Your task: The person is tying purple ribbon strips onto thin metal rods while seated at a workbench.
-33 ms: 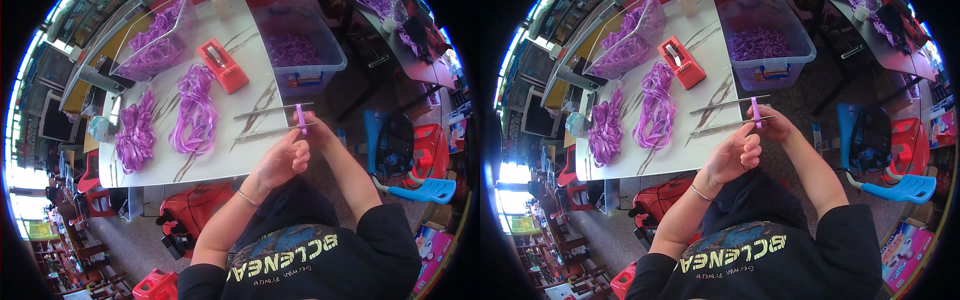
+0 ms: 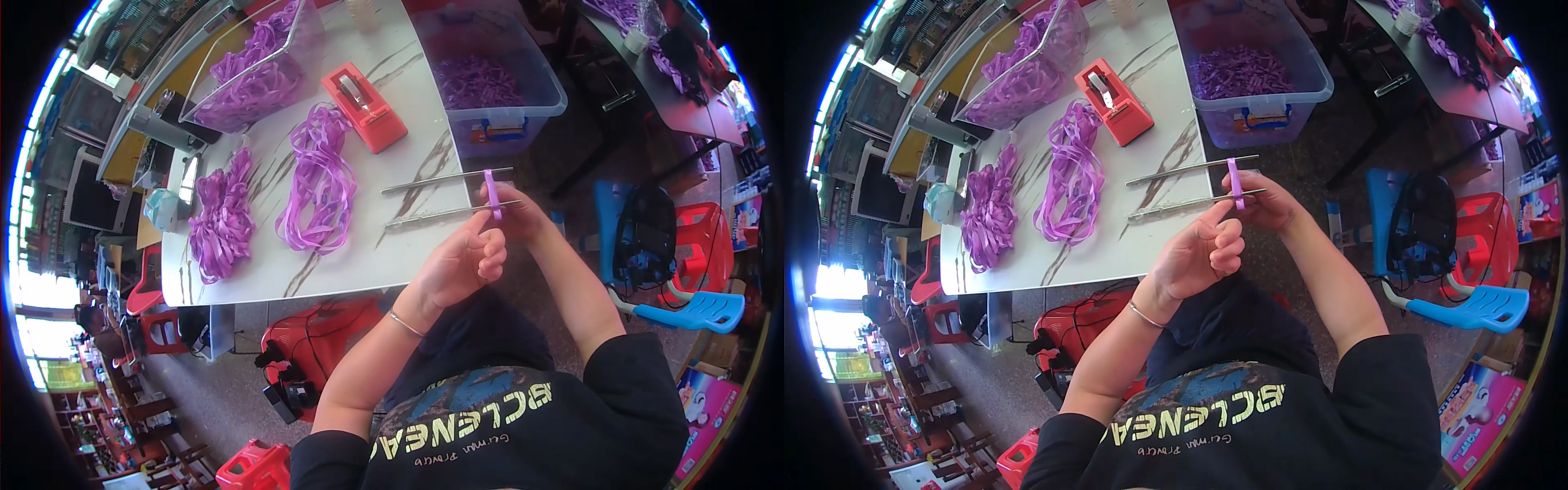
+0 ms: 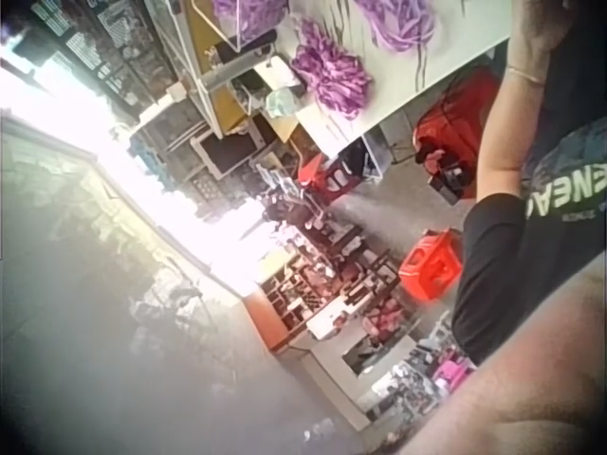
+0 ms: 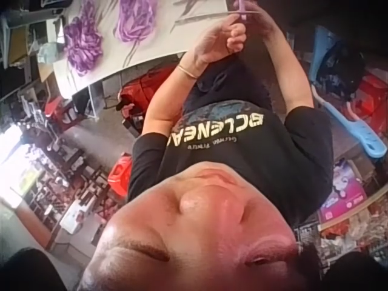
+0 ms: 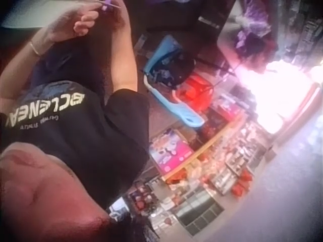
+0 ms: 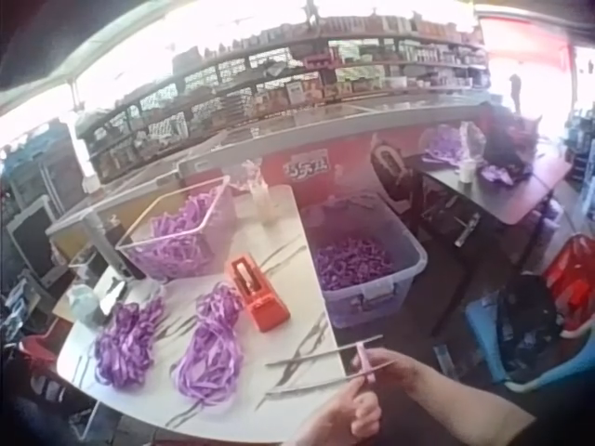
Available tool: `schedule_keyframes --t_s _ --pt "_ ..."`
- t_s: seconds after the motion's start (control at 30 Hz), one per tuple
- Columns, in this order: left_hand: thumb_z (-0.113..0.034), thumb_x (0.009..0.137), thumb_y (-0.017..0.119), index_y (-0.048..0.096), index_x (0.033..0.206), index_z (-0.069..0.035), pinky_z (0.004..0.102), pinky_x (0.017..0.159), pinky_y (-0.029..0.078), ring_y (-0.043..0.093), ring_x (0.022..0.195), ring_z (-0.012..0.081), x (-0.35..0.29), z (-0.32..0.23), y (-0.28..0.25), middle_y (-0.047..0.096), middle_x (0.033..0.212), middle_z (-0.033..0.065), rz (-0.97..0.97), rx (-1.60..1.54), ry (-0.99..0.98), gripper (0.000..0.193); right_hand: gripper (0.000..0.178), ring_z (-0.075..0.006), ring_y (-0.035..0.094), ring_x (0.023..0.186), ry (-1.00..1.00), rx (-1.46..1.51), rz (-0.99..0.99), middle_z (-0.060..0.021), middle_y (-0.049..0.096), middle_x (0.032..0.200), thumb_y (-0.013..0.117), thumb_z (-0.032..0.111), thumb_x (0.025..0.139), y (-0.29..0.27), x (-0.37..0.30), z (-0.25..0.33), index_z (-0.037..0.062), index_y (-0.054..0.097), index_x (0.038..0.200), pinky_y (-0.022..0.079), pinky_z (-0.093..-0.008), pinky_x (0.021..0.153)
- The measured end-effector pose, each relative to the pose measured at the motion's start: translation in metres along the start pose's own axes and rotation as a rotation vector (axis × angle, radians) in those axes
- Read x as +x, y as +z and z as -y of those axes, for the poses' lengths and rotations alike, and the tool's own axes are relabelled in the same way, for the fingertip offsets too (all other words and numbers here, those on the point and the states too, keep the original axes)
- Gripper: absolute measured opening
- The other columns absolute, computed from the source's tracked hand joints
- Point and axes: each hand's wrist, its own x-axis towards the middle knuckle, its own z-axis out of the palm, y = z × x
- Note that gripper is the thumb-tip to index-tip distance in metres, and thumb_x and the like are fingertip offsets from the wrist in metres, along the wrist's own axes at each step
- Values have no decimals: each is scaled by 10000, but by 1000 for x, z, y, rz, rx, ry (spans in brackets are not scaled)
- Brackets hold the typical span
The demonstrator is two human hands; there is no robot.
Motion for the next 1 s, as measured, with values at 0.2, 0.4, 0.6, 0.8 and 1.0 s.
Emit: schedule_keyframes --t_s 0.2,0.4,0.6,0.8,1.0 --pt "-76 823 434 295 1251 -143 223 578 341 369 601 104 1 2 -1 397 712 12 9 -3 -1 454 371 -1 329 494 156 -205 27 74 475 652 495 337 880 4 -16 40 13 598 1027 231 -142 438" --pt "-74 819 430 285 1251 -149 223 578 341 377 604 104 1 1 0 400 714 13 12 14 -2 462 312 5 293 473 48 -602 -212 94 473 623 561 363 861 14 -23 47 65 651 886 217 -158 436" --pt "-72 820 429 301 1230 -152 224 578 342 379 600 104 1 0 -2 400 714 14 4 2 -2 436 219 8 317 476 129 -442 -268 95 509 631 595 314 846 15 -22 37 103 655 845 237 -161 436" --pt "-76 822 432 313 1228 -149 224 578 342 379 601 102 1 0 -2 398 709 12 17 12 -4 429 205 -31 430 508 141 -117 -189 39 578 685 612 286 829 -10 -6 13 102 627 918 329 -170 469" --pt "-85 822 440 327 1232 -141 217 568 338 372 594 101 1 1 0 396 707 10 1 6 0 429 212 -152 613 747 161 299 341 -44 636 796 558 251 866 -24 11 -14 72 594 975 490 -310 684"
